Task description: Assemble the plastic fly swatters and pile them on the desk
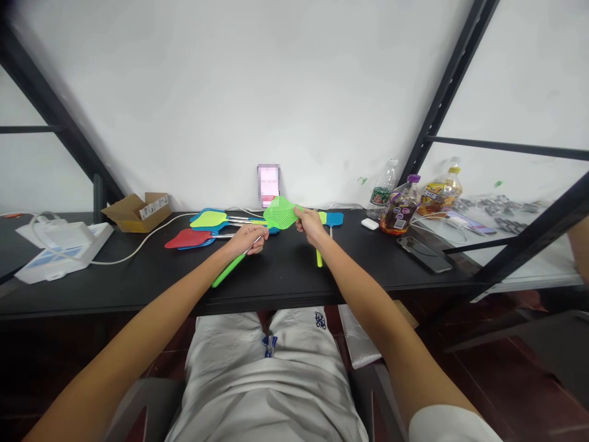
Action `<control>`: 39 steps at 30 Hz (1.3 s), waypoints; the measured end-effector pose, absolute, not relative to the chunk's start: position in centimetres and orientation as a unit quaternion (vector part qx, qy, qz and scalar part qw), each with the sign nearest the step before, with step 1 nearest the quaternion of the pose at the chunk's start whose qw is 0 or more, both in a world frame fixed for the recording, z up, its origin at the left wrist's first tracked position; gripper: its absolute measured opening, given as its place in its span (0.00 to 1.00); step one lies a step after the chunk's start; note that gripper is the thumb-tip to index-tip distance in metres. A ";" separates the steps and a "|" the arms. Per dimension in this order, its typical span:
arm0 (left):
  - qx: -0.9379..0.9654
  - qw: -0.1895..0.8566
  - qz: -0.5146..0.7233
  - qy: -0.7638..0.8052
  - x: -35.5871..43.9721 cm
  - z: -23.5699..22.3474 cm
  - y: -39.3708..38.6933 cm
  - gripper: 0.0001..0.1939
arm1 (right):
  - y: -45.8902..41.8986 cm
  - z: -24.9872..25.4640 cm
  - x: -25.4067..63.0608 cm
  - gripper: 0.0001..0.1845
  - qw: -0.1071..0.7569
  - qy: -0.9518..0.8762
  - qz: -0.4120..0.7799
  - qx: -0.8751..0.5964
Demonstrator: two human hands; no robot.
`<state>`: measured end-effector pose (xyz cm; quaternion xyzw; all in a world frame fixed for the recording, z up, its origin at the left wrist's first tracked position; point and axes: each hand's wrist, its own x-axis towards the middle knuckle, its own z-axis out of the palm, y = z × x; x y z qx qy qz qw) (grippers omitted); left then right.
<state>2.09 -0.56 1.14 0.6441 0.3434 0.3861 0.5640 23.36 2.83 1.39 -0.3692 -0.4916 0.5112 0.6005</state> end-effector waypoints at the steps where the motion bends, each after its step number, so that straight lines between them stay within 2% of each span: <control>1: 0.641 0.570 0.386 0.338 2.1 1.2 -0.6 0.13 | 2.8 1.4 23.3 0.22 0.602 -0.494 0.511 -0.363; 18: 0.617 0.624 0.385 0.286 2.0 1.1 -0.8 0.13 | 3.1 1.2 23.4 0.25 0.624 -0.491 0.510 -0.331; 27: 0.619 0.635 0.376 0.267 2.0 1.3 -1.2 0.14 | 3.3 0.9 23.2 0.24 0.628 -0.451 0.559 -0.299; 39: 0.613 0.650 0.366 0.260 1.9 1.4 -1.2 0.12 | 3.4 0.8 22.9 0.20 0.641 -0.442 0.549 -0.303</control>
